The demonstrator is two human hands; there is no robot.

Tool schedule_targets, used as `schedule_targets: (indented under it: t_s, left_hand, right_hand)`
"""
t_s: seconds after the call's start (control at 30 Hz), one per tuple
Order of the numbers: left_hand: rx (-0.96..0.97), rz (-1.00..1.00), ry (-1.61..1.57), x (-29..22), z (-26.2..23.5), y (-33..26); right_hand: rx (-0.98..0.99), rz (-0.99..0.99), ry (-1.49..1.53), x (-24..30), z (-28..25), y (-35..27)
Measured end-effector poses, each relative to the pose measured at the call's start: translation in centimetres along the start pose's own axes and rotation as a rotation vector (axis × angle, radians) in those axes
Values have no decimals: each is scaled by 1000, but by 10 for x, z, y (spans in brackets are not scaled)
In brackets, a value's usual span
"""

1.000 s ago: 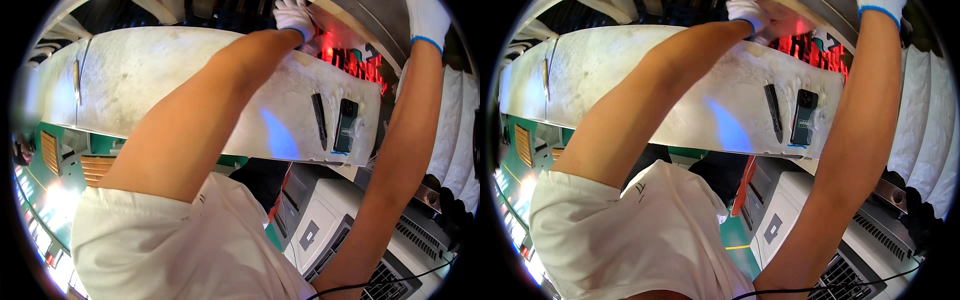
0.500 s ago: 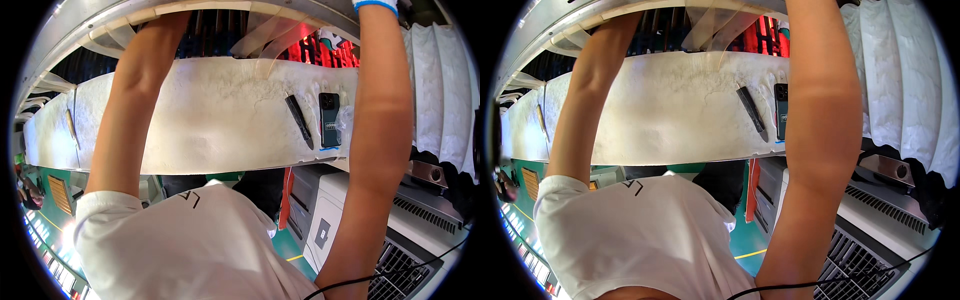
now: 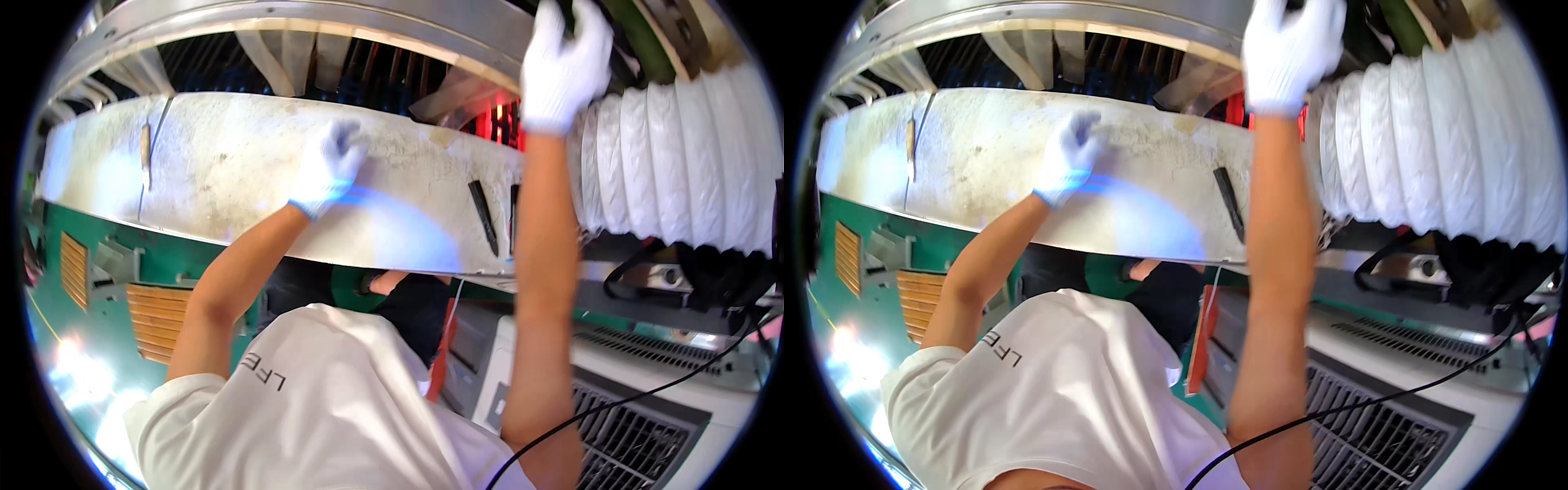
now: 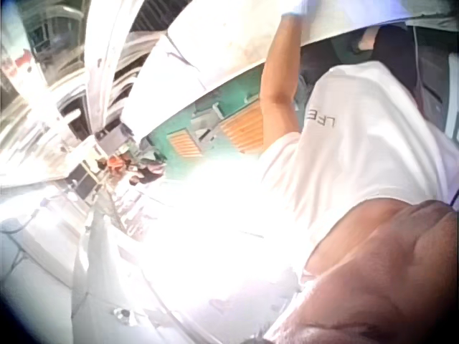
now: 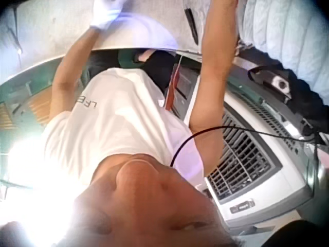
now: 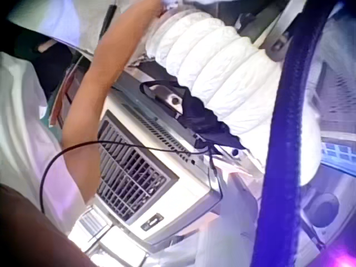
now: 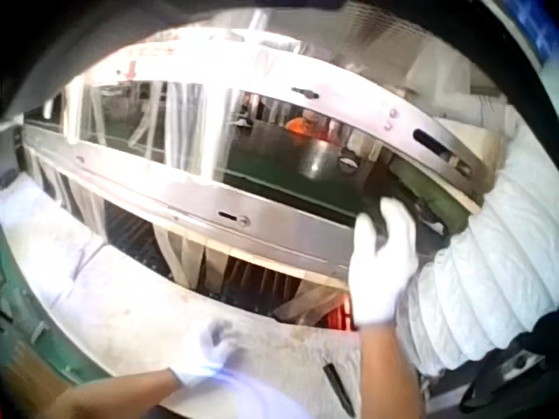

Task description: The person cleans a single sneaker using a small brush and a cloth. They repeatedly scrub the shoe's upper and sole, then wipe the surface with a cloth. The person handles the shoe multiple times, turning it over to access different areas, and briefly places it on a nearby metal shelf before resuming the cleaning process.

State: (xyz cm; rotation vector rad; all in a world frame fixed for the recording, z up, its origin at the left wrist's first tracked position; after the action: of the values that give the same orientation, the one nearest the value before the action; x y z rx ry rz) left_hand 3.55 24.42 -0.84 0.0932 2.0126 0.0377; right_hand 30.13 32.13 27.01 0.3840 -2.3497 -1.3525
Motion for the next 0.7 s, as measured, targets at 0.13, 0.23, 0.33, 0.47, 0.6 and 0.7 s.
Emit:
schedule_targets:
  t_s: [0.13, 0.23, 0.33, 0.47, 0.6, 0.7]
  left_hand:
    - [238, 175, 351, -16, -13, -82]
    - [124, 240, 554, -18, -15, -117]
    - [120, 261, 550, -18, -10, -120]
    - [170, 276, 522, -12, -9, -125]
    - [162, 287, 519, -12, -11, -121]
    - [197, 286, 524, -11, -9, -122]
  right_hand:
    - [454, -198, 48, 20, 12, -190]
    - [600, 312, 83, -77, 48, -227]
    - [510, 769, -169, -203, 59, -194]
    - [826, 1167, -861, -335, 75, -174]
    - [929, 1073, -909, -383, 107, -178]
    - [907, 1034, -882, -397, 108, -180]
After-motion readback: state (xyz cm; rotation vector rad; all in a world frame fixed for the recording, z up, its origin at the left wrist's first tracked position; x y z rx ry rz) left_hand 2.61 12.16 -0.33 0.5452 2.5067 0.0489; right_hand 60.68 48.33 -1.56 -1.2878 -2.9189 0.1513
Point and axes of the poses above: each hand's wrist, its own y-axis towards the middle knuckle, its own z-axis out of the palm, x = y × z, the point moved 6 cm from there along y, towards the middle knuckle, and after that the axes turned 12 degrees about x, right-handed, at the moved point
